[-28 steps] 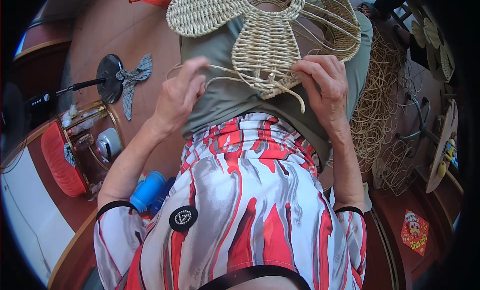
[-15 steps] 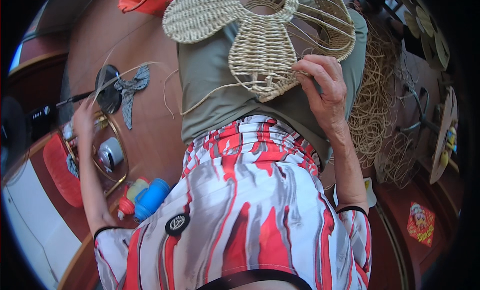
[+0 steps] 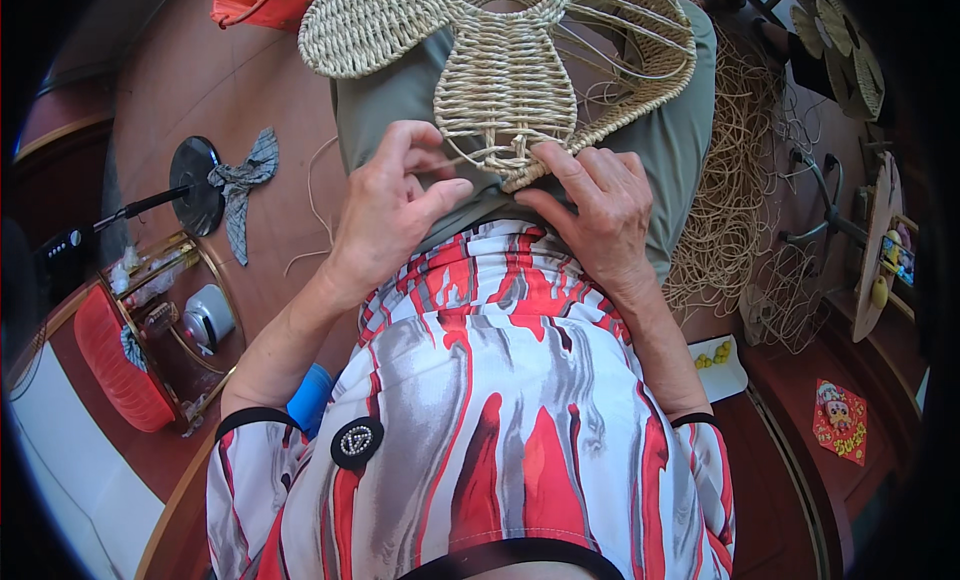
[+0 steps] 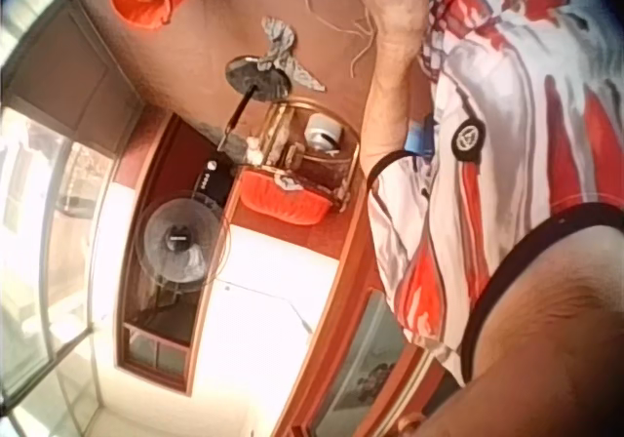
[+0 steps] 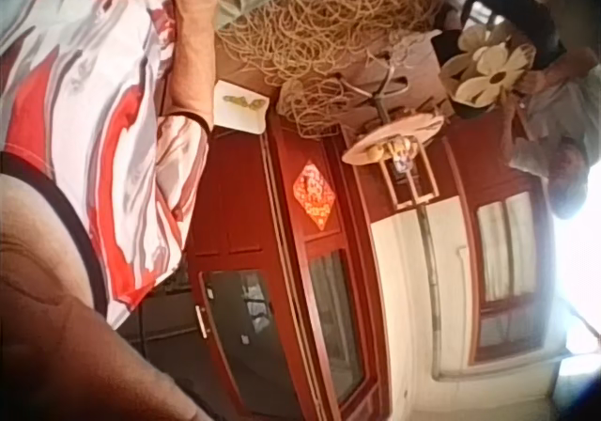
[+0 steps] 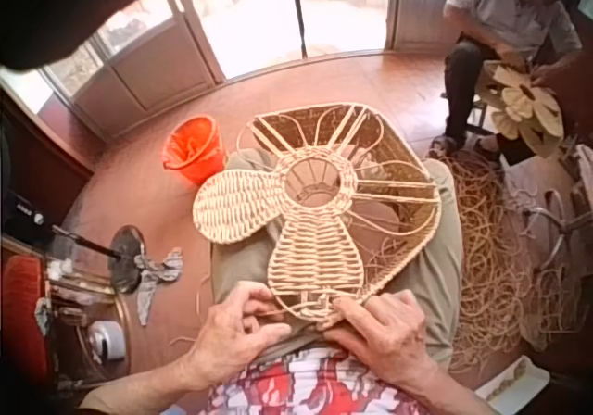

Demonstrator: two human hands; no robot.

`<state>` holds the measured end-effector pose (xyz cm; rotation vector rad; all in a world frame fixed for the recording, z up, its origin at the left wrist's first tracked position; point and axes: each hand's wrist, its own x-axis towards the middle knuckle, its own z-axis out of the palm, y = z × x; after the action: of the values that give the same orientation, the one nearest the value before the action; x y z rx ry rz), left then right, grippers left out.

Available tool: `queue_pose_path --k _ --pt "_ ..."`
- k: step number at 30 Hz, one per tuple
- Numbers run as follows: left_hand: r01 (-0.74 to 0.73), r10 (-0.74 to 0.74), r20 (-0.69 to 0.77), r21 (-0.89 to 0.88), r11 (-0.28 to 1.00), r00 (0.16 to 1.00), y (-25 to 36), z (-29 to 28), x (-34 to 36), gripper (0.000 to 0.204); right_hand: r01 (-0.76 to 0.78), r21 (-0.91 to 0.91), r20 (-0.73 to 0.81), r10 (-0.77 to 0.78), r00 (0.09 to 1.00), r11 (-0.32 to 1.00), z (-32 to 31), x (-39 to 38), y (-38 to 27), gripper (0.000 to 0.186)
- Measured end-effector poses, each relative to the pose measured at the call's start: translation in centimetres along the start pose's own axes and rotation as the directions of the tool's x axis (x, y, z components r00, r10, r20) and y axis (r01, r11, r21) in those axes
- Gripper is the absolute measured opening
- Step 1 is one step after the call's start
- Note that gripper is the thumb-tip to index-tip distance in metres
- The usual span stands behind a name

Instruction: The person weaves a floral-shaped decoration by hand using wicker or straw strands.

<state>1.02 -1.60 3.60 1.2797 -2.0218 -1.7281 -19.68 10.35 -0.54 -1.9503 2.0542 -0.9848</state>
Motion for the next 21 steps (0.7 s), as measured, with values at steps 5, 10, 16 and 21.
queue_pose_path --k 5,10,16,21 --pt "0.253 -0.211 0.193 -0.23 0.94 0.958 -1.3 -1.9 0.4 0.012 0.037 0.102 0.048 -0.042 0.998 0.994 0.4 0.2 -0.1 0.034" --pt "0.293 -0.243 0.203 -0.268 0.918 0.948 -1.9 -1.5 0.6 0.017 -0.551 0.562 0.08 0.622 0.779 0.617 -0.3 -1.5 -0.5 0.042" --pt "0.381 -0.295 0.333 -0.235 0.894 0.896 0.0 -0.4 1.6 0.022 -0.515 0.749 0.101 0.696 0.711 0.418 1.3 -1.9 -1.4 0.083" --pt "0.42 -0.249 0.447 -0.336 0.843 0.859 -0.5 -0.4 2.0 0.021 -0.583 0.643 0.044 0.737 0.675 0.496 2.1 -1.1 -1.8 0.093"
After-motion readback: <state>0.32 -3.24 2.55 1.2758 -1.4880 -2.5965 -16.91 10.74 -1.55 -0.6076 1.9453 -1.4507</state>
